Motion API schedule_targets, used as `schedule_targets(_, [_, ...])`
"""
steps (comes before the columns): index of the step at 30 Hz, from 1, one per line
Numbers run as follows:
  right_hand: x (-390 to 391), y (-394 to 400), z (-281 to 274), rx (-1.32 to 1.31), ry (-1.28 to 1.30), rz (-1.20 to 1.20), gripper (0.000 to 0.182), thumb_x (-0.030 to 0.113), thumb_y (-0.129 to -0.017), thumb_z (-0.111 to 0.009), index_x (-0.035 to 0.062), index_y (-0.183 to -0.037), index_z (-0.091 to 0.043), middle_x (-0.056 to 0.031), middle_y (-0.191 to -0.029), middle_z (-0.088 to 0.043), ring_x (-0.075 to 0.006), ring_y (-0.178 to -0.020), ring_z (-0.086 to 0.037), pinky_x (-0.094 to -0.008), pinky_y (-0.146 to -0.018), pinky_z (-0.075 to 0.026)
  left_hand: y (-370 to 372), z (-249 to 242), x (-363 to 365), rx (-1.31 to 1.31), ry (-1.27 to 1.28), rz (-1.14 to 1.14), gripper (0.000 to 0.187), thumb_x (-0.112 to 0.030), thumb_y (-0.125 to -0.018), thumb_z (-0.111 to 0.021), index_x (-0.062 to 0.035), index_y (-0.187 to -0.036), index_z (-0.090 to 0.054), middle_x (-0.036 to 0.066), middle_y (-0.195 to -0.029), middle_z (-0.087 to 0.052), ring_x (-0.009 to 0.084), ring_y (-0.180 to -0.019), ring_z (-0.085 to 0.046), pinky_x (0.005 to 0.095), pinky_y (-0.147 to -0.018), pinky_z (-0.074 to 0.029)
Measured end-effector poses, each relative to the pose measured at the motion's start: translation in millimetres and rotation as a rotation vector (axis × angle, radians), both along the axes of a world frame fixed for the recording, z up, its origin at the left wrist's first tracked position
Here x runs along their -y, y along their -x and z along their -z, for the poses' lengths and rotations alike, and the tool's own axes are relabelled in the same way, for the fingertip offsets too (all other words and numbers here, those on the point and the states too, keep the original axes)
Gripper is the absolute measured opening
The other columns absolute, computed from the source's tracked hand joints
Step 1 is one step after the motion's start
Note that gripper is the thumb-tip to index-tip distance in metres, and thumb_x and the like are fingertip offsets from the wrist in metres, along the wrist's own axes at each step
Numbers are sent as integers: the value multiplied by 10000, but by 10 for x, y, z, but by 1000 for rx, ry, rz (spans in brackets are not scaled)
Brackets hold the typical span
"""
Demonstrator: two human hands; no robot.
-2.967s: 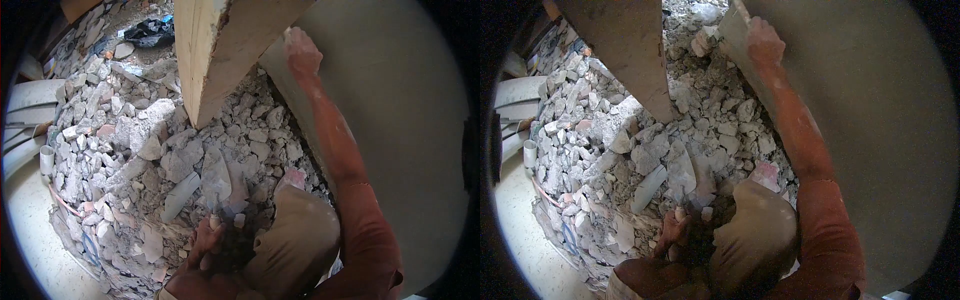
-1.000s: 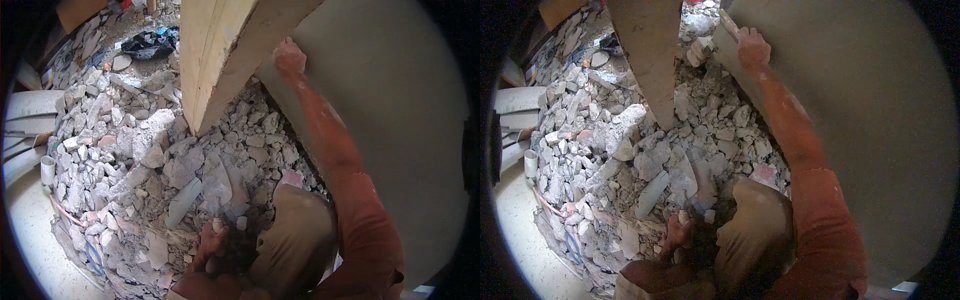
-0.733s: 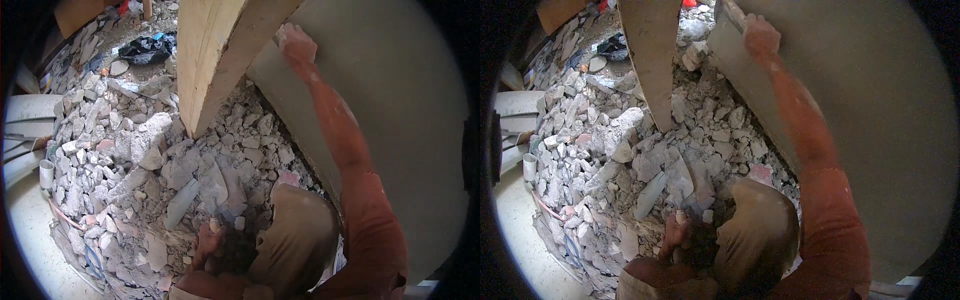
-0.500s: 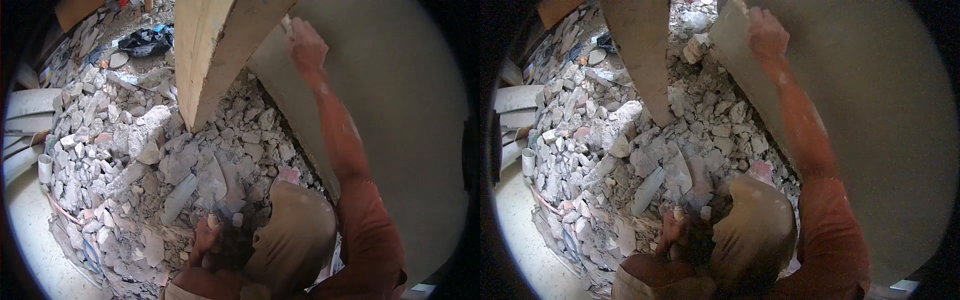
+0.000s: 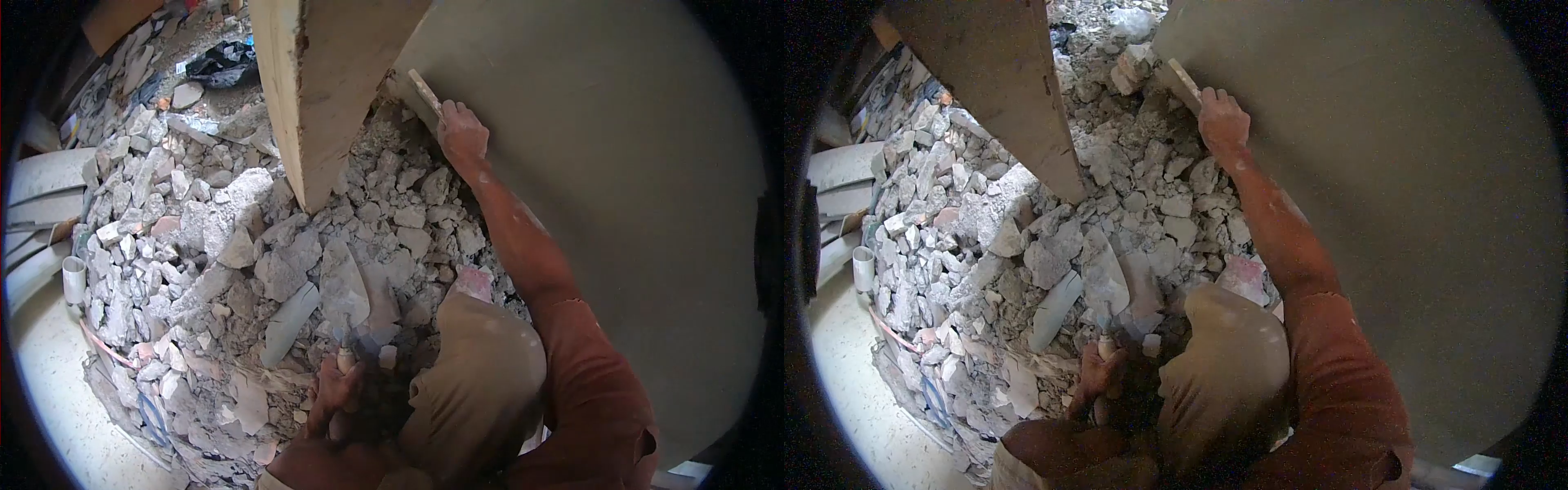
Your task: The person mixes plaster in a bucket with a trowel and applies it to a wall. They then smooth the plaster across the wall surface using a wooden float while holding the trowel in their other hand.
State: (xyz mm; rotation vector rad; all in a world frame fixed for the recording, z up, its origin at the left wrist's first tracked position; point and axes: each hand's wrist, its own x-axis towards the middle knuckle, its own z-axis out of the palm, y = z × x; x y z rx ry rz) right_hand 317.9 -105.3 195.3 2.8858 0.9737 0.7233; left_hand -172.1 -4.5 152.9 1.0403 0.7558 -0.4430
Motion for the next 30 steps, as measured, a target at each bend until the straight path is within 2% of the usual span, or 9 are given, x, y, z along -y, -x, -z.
schedule_targets(1, [15,-22,-9,13,-2,14,197,136,-799,-658,115,-918,-502,-92,-890,-582,-318,-847,-634,-463,-650,-535,11,25,11,7,1,2,246,-190,-851,-707,-43,-1004,-582,51,-817,-634,153,-709,-607,343,-615,-484])
schedule_targets(3, [30,-17,-102,31,1,30,195,140,-803,-656,116,-920,-502,-93,-899,-585,-318,-849,-633,-465,-653,-536,-20,-52,4,184,-214,-11,435,-115,-859,-692,8,-1236,-514,22,-797,-611,94,-616,-570,257,-522,-468])
schedule_targets(7, [55,-15,-413,55,0,45,199,157,-811,-657,116,-922,-496,-94,-912,-585,-322,-857,-634,-471,-660,-537,2,5,9,194,-63,-68,352,-109,-862,-682,-13,-1167,-534,15,-770,-603,91,-591,-560,255,-508,-460])
schedule_targets(9, [78,-10,-640,64,7,74,207,163,-812,-660,114,-924,-493,-94,-915,-583,-324,-863,-634,-472,-662,-538,-98,-218,-76,102,-44,3,241,-185,-865,-690,-41,-1005,-557,43,-838,-603,155,-712,-565,334,-642,-466])
schedule_targets(20, [160,130,-1637,340,-18,38,239,194,-819,-717,109,-959,-543,-78,-867,-607,-277,-787,-658,-402,-582,-543,-82,-177,-86,99,-82,11,343,-235,-846,-719,-17,-1058,-561,53,-796,-596,150,-702,-569,334,-617,-461])
schedule_targets(24, [35,177,-1405,350,-32,-28,210,180,-822,-705,114,-948,-551,-73,-838,-601,-276,-761,-651,-404,-570,-539,-104,-219,-57,147,-152,-38,332,-203,-860,-711,-9,-1083,-560,55,-812,-599,155,-701,-573,334,-608,-458])
schedule_targets(25, [-22,174,-1251,298,-40,-63,191,172,-828,-693,114,-938,-549,-73,-830,-596,-277,-755,-649,-412,-568,-540,-99,-209,-62,145,-158,-40,332,-203,-860,-711,-9,-1083,-560,55,-812,-599,155,-701,-573,334,-608,-458])
schedule_targets(27, [-149,147,-911,240,-55,-101,172,164,-833,-681,114,-927,-546,-73,-821,-591,-278,-749,-648,-419,-567,-542,-78,-162,-65,187,-89,-28,160,-98,-868,-666,-56,-965,-546,-1,-704,-576,87,-565,-551,259,-500,-453])
schedule_targets(30, [-300,-42,-388,145,-27,-147,131,145,-845,-650,110,-903,-537,-77,-811,-587,-283,-762,-653,-428,-570,-552,-63,-58,-31,134,-25,-19,166,-102,-862,-671,-58,-963,-546,9,-730,-587,87,-584,-553,255,-509,-451])
